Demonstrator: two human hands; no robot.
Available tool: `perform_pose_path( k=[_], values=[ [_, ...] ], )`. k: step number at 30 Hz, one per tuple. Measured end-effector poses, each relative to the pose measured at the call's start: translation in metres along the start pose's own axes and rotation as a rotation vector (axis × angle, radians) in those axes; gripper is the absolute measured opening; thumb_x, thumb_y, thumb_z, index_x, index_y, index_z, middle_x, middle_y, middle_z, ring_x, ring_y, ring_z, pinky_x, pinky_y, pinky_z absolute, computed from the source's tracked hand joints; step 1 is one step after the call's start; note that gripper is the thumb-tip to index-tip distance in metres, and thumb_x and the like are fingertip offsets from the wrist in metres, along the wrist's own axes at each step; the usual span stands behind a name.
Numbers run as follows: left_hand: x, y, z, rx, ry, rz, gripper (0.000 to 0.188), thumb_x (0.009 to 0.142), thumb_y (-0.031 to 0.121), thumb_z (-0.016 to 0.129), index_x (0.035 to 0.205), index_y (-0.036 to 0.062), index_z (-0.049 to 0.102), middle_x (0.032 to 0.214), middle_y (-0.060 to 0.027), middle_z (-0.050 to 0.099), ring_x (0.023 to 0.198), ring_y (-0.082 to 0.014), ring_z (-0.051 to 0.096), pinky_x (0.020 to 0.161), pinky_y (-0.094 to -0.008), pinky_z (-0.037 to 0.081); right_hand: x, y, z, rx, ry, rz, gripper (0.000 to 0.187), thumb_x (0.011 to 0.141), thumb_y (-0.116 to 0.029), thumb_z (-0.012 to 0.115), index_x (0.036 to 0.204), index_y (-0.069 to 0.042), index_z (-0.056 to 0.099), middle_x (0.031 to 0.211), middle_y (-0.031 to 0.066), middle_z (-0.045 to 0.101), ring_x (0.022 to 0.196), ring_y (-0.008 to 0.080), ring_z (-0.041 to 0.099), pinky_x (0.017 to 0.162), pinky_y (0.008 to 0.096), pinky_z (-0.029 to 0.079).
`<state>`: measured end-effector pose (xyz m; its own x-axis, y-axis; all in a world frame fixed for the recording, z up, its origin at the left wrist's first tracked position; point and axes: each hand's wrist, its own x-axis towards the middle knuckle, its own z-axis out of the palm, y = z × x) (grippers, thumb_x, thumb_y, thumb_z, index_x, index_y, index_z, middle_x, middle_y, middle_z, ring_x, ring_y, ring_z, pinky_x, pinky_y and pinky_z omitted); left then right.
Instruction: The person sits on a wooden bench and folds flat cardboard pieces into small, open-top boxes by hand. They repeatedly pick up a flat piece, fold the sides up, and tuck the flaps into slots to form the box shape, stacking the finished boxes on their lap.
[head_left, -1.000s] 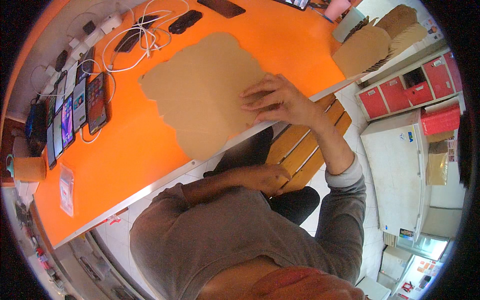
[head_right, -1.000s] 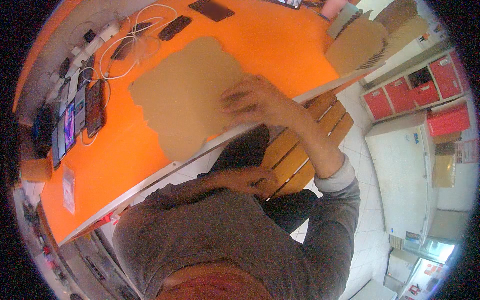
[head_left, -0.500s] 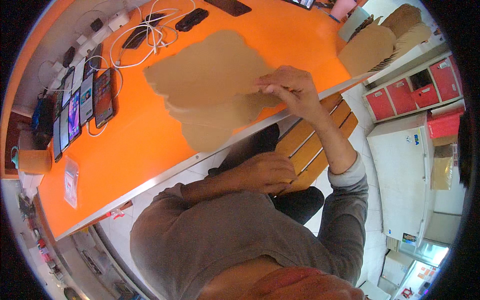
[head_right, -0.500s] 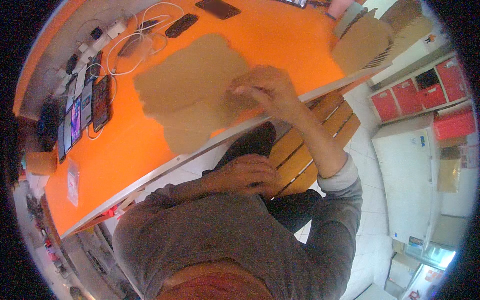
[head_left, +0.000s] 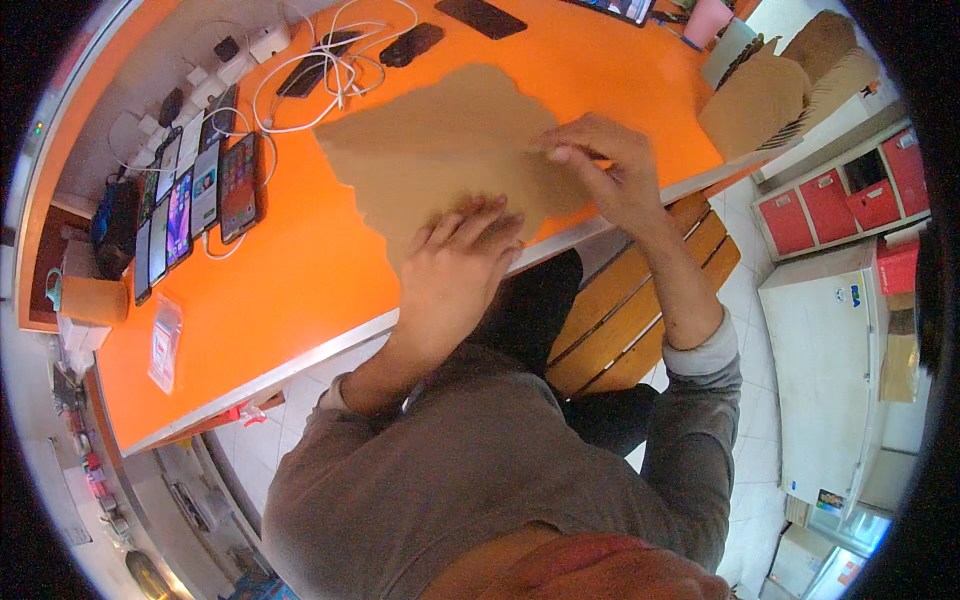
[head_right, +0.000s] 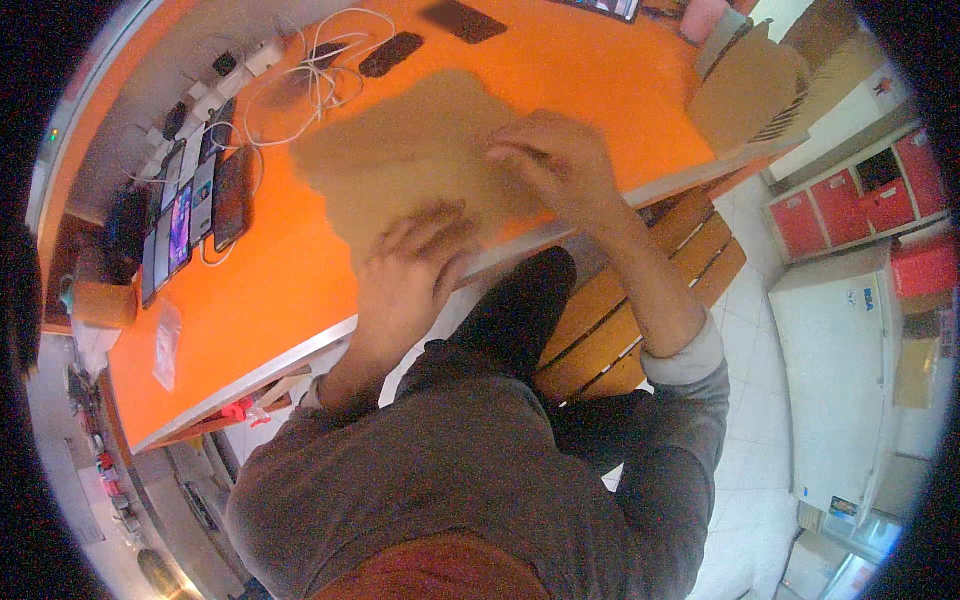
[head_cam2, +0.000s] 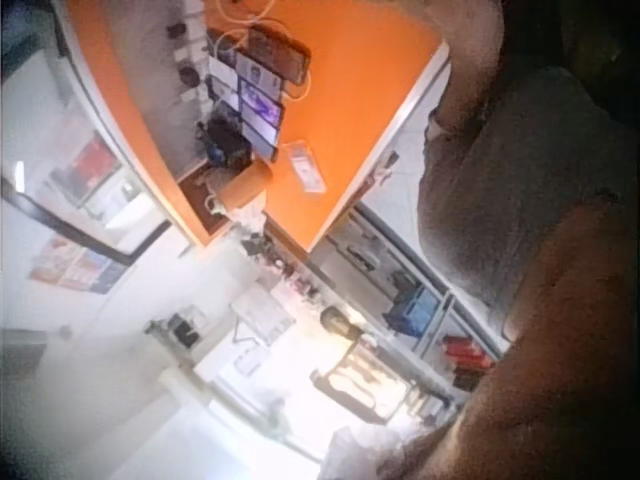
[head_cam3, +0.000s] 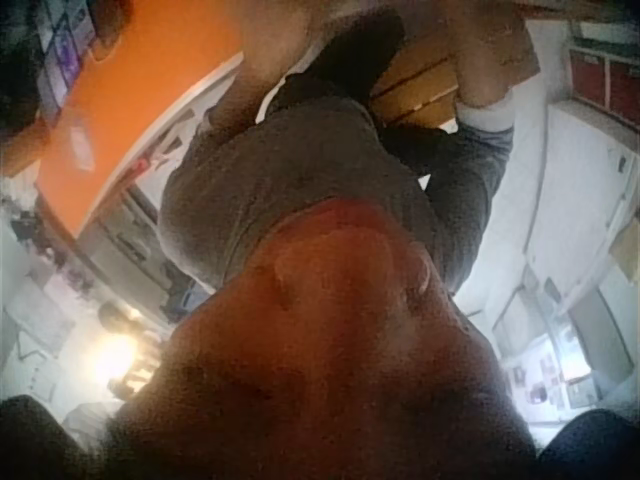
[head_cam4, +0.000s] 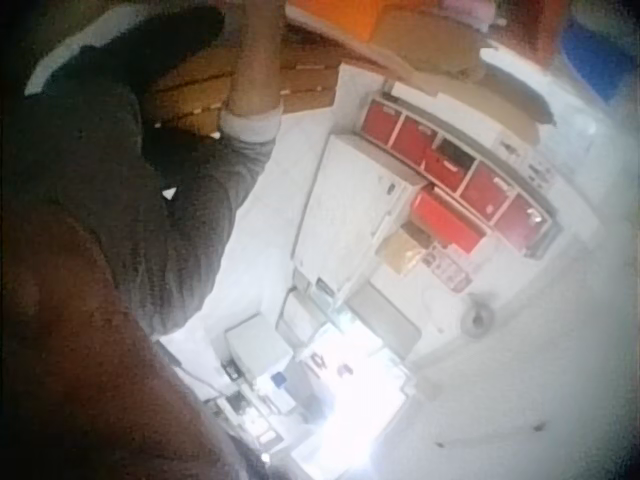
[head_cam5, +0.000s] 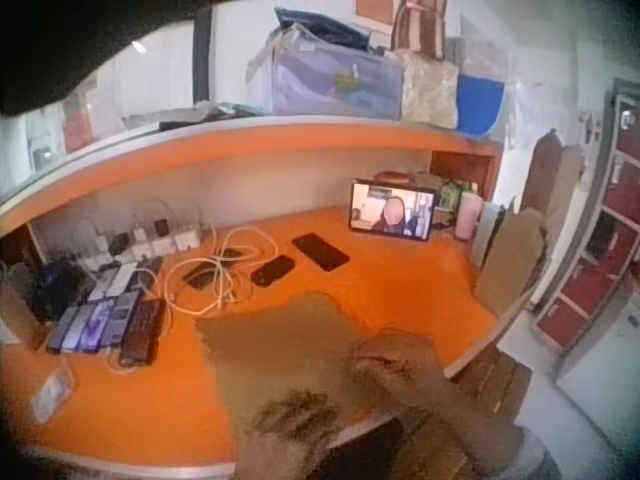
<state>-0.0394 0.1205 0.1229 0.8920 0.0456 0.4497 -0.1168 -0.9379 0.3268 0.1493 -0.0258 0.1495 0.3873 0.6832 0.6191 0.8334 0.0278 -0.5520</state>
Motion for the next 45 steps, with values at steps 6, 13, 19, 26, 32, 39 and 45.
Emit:
perform_pose_path(
  k=[6, 13, 19, 26, 32, 39, 45],
  values=[
    [-0.006, 0.002, -0.012, -0.216, 0.074, -0.042, 0.034, 0.076, 0.030, 0.077, 0.104, 0.0129, 0.070, 0.108, -0.0067, 0.067, 0.102, -0.0285, 0.062, 0.087, -0.0423, 0.048, -0.013, 0.011, 0.001, 0.144, -0.306, -0.063, 0.019, 0.078, -0.013, 0.076, 0.093, -0.003, 0.074, 0.094, 0.0078, 0.073, 0.092, 0.0210, 0.065, 0.084, 0.0354, 0.048],
    [-0.012, 0.000, -0.011, -0.173, 0.026, -0.012, 0.032, 0.078, 0.031, 0.077, 0.103, 0.0119, 0.071, 0.102, -0.0107, 0.071, 0.096, -0.0320, 0.065, 0.085, -0.0413, 0.050, -0.022, 0.024, 0.005, 0.163, -0.389, 0.005, 0.021, 0.078, -0.022, 0.074, 0.096, -0.011, 0.076, 0.097, 0.0072, 0.072, 0.096, 0.0242, 0.062, 0.088, 0.0379, 0.047],
    [-0.015, -0.004, -0.002, -0.230, 0.044, -0.045, 0.033, 0.074, 0.031, 0.079, 0.101, 0.0127, 0.071, 0.101, -0.0098, 0.068, 0.096, -0.0324, 0.063, 0.081, -0.0435, 0.048, -0.020, 0.010, 0.008, 0.006, -0.367, -0.081, 0.026, 0.073, -0.017, 0.079, 0.097, -0.008, 0.076, 0.101, 0.0057, 0.072, 0.097, 0.0214, 0.062, 0.089, 0.0376, 0.045],
    [-0.012, -0.004, -0.002, -0.215, 0.088, 0.000, 0.032, 0.075, 0.029, 0.079, 0.101, 0.0127, 0.071, 0.097, -0.0114, 0.068, 0.092, -0.0331, 0.064, 0.079, -0.0432, 0.048, -0.020, 0.018, 0.008, 0.113, -0.370, -0.062, 0.024, 0.072, -0.014, 0.080, 0.095, -0.008, 0.076, 0.100, 0.0051, 0.072, 0.097, 0.0210, 0.061, 0.086, 0.0355, 0.047],
    [-0.012, -0.002, -0.003, -0.222, 0.084, -0.017, 0.033, 0.075, 0.029, 0.079, 0.102, 0.0133, 0.071, 0.098, -0.0123, 0.068, 0.092, -0.0336, 0.064, 0.080, -0.0429, 0.049, -0.017, 0.022, 0.008, 0.176, -0.387, -0.053, 0.024, 0.070, -0.011, 0.081, 0.094, -0.008, 0.076, 0.100, 0.0042, 0.072, 0.096, 0.0203, 0.060, 0.086, 0.0348, 0.047],
    [-0.010, -0.002, -0.003, -0.237, 0.085, -0.005, 0.033, 0.075, 0.029, 0.078, 0.103, 0.0140, 0.070, 0.098, -0.0115, 0.069, 0.092, -0.0334, 0.065, 0.079, -0.0425, 0.050, -0.021, 0.020, 0.010, 0.154, -0.341, -0.083, 0.022, 0.074, -0.014, 0.079, 0.095, -0.009, 0.076, 0.099, 0.0037, 0.072, 0.095, 0.0195, 0.060, 0.085, 0.0357, 0.046],
    [-0.010, 0.002, -0.007, -0.239, 0.061, -0.037, 0.031, 0.077, 0.026, 0.078, 0.103, 0.0119, 0.070, 0.100, -0.0109, 0.070, 0.093, -0.0323, 0.066, 0.081, -0.0409, 0.050, -0.031, 0.011, 0.014, -0.012, -0.267, -0.088, 0.023, 0.076, -0.017, 0.077, 0.098, -0.010, 0.075, 0.097, 0.0026, 0.072, 0.093, 0.0206, 0.061, 0.086, 0.0358, 0.046]
  ],
)
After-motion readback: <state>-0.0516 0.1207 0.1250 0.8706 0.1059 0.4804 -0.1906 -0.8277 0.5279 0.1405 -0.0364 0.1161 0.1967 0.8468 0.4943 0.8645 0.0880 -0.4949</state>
